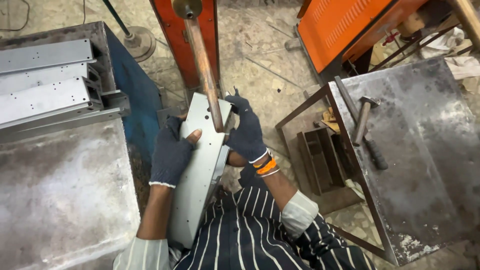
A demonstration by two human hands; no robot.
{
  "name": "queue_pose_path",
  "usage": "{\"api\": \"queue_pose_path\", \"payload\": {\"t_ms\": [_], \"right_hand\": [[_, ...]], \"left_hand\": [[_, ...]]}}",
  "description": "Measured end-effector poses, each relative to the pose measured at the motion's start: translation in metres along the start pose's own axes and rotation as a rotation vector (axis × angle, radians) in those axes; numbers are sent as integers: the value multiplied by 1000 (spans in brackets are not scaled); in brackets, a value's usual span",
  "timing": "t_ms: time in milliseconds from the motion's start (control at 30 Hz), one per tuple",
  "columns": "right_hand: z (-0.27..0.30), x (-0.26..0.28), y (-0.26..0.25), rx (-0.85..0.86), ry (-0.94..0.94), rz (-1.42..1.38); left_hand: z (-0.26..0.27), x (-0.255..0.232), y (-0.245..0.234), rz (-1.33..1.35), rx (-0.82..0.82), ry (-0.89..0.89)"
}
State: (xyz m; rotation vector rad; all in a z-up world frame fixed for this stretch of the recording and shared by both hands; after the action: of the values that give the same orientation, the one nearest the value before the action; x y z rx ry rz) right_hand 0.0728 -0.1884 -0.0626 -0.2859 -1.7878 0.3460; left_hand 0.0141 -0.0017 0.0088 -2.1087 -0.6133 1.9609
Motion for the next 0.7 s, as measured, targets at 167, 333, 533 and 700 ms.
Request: {"api": "queue_pose_path", "payload": {"t_ms": [167, 333, 533, 700], "right_hand": [[7, 11, -5, -22, -23, -70], [19, 20, -5, -2, -11, -99], [31, 22, 3, 23, 4, -49], [34, 18, 4, 3, -46, -73]], "left_hand": [[2, 4, -3, 70, -4, 68], [10, 13, -10, 19, 15, 80], [20, 19, -18, 12, 19, 17], [22, 15, -20, 25, 36, 66]]}}
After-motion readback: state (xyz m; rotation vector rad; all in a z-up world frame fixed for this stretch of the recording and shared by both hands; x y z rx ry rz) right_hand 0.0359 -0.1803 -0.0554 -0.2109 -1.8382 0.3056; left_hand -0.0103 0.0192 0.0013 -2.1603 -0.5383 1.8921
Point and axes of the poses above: each hand's wrist, its own z-axis away from the middle knuckle, its own y-axis out of the palm, x = y × z, the point moved 1 cm from there along -z, towards the middle knuckle, and after that the axes turned 14 degrees about y, right-handed, at the moved point
